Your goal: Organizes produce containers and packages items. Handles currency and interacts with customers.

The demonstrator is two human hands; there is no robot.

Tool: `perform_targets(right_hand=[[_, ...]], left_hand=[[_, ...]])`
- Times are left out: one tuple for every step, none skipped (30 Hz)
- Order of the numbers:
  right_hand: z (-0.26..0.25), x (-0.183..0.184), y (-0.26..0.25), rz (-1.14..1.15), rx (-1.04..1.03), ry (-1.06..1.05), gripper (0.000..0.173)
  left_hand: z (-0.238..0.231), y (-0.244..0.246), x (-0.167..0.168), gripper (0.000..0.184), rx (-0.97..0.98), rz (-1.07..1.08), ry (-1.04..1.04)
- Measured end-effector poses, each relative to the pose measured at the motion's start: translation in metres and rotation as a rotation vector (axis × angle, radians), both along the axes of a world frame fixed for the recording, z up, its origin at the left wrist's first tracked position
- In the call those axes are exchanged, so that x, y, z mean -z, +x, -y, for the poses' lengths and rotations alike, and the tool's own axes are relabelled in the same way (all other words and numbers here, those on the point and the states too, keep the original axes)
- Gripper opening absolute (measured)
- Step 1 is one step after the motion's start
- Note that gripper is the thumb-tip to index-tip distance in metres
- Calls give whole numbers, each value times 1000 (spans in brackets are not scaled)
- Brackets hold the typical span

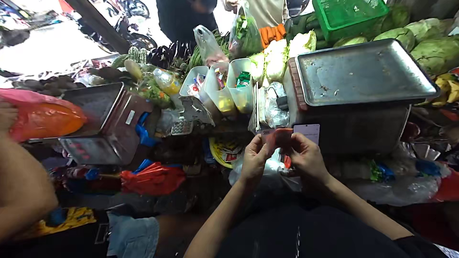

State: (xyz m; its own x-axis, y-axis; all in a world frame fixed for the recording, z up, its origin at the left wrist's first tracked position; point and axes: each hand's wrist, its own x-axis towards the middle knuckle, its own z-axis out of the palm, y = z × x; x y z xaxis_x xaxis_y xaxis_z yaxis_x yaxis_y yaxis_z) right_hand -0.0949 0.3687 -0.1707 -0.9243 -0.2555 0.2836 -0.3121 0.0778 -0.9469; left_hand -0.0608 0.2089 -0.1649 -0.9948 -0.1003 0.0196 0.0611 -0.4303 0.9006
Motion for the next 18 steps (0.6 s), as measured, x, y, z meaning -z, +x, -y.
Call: perform_targets(right_hand=[[0,2,0,3,-28,-16,14],[0,4,0,9,-54,-47,15],[0,5,0,15,-74,-82,15],[1,6,1,17,-85,-112,14],[1,6,2,14,-83,-134,12],[2,6,4,10,-72,-142,11],[2,5,5,10,-55,-135,9],[2,4,6,9,-35,-121,9],[2,3,7,6,-13,-106,9],[2,4,8,-1,11,-96,8],[2,4,10,-5,33,-94,9],[3,5,10,-7,55,-93,10],[4,6,11,-5,70,-97,12],[5,6,13,4,73,-102,13],[5,6,15,17,62,-105,16],[5,6,17,30,38,-94,23],[6,7,19,37,3,-71,33],[6,9,22,32,-32,-44,45]], left_hand=[[1,2,1,16,-18,-14,-25],[1,3,1,17,-39,-24,-47],[0,4,1,18,-60,-32,-67],[-1,6,0,19,-79,-33,-80],[-2,7,0,19,-93,-32,-75],[-2,9,-1,18,-100,-32,-57],[-2,10,0,17,-90,-42,-32],[-1,11,2,18,-62,-68,-17],[1,11,5,27,-26,-101,-19],[1,11,7,42,-3,-121,-37],[1,11,8,48,6,-140,-91],[0,12,8,44,-9,-161,-150],[-1,13,6,36,-42,-163,-211],[-2,13,6,30,-95,-148,-261],[-3,12,6,23,-156,-119,-293],[-3,11,6,19,-197,-91,-318],[0,11,7,17,-217,-78,-358],[5,12,8,17,-215,-85,-424]])
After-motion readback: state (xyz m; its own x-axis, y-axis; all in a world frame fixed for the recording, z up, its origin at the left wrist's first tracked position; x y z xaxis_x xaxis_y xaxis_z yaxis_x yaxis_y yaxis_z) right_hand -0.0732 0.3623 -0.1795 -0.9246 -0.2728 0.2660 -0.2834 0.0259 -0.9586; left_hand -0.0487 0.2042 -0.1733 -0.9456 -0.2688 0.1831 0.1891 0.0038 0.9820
